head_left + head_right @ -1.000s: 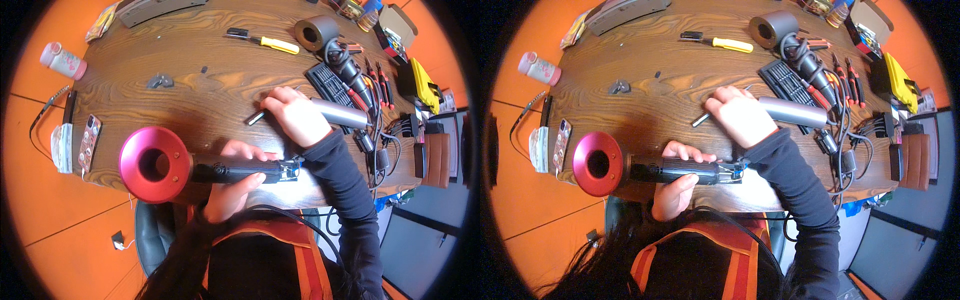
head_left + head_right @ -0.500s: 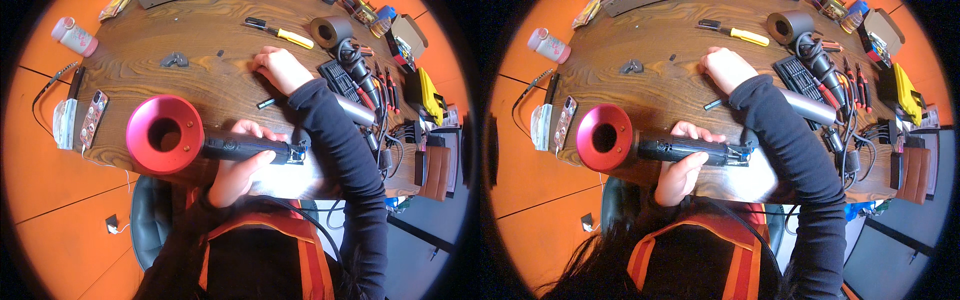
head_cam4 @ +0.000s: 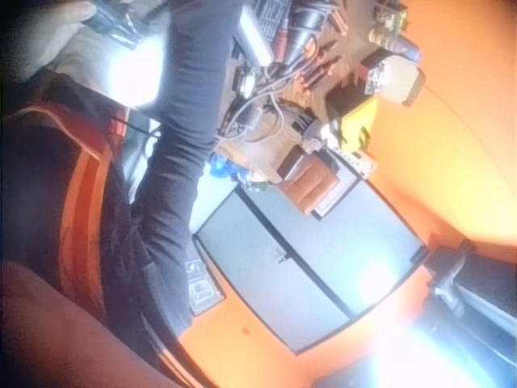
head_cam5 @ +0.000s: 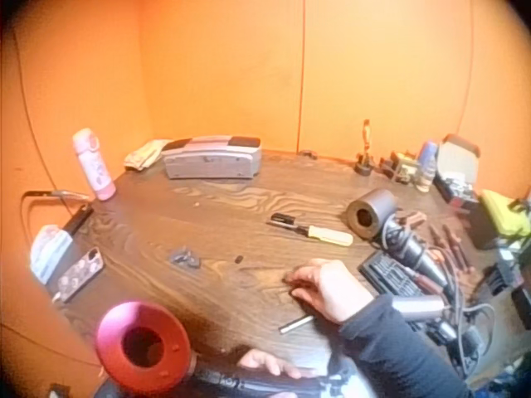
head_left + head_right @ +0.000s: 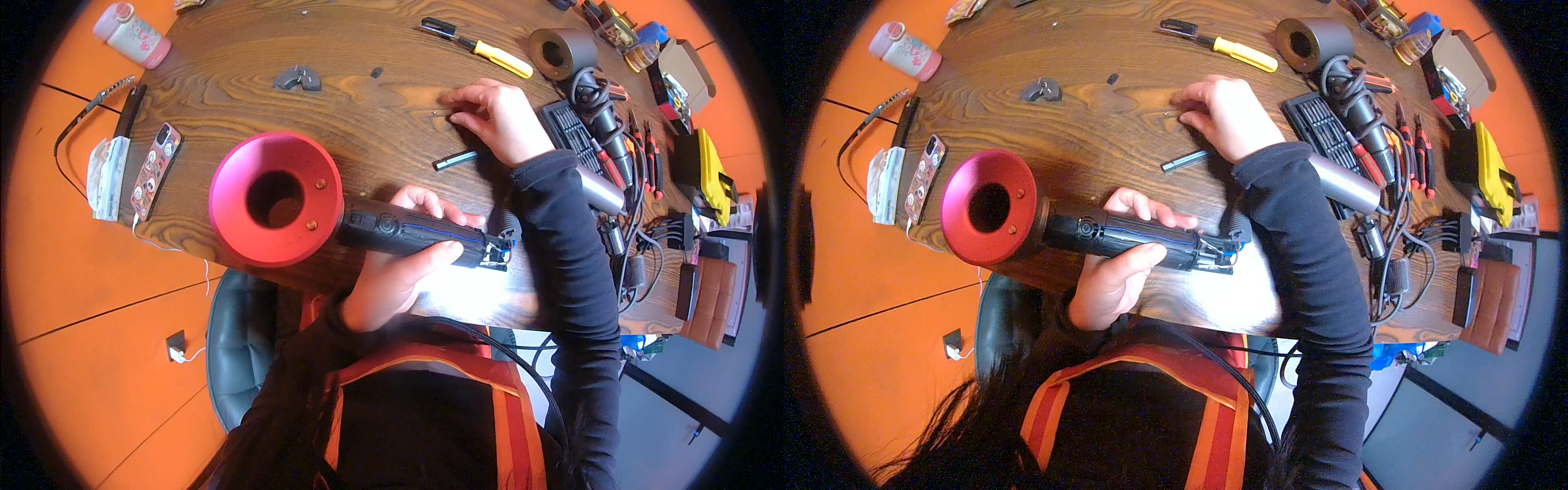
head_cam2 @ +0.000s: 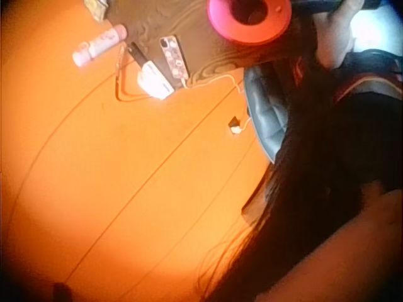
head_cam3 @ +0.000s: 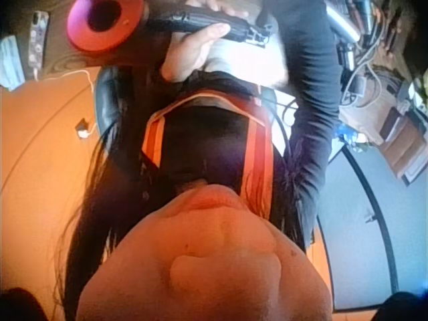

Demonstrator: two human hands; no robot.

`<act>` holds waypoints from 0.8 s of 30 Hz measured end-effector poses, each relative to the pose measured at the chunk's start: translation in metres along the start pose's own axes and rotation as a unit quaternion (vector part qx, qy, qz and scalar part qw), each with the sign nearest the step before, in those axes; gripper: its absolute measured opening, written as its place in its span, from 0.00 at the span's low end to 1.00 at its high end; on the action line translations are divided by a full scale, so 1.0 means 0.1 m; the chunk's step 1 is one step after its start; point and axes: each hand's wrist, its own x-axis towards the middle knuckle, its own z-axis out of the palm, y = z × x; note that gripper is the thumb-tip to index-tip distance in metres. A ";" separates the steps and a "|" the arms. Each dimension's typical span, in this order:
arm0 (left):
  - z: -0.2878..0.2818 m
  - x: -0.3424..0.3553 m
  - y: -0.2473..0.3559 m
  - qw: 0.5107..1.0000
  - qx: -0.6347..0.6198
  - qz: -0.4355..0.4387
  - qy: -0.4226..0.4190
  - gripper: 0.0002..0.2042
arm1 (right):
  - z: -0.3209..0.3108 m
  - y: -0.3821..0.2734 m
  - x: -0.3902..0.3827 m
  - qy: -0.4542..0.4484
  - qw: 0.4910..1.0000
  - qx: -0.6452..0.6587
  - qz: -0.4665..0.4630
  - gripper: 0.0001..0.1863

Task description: The person disassembles a black cylindrical device with a red flared end, using a pen-like tool to pry open the casing and remove internal components. They then reassemble the device by inserting a black cylindrical part and securing it with a screwdriver.

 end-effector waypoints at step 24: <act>-0.03 -0.02 0.07 0.998 0.028 -0.034 -0.043 0.23 | -0.13 -0.60 -0.63 -0.004 0.905 0.419 0.074 0.05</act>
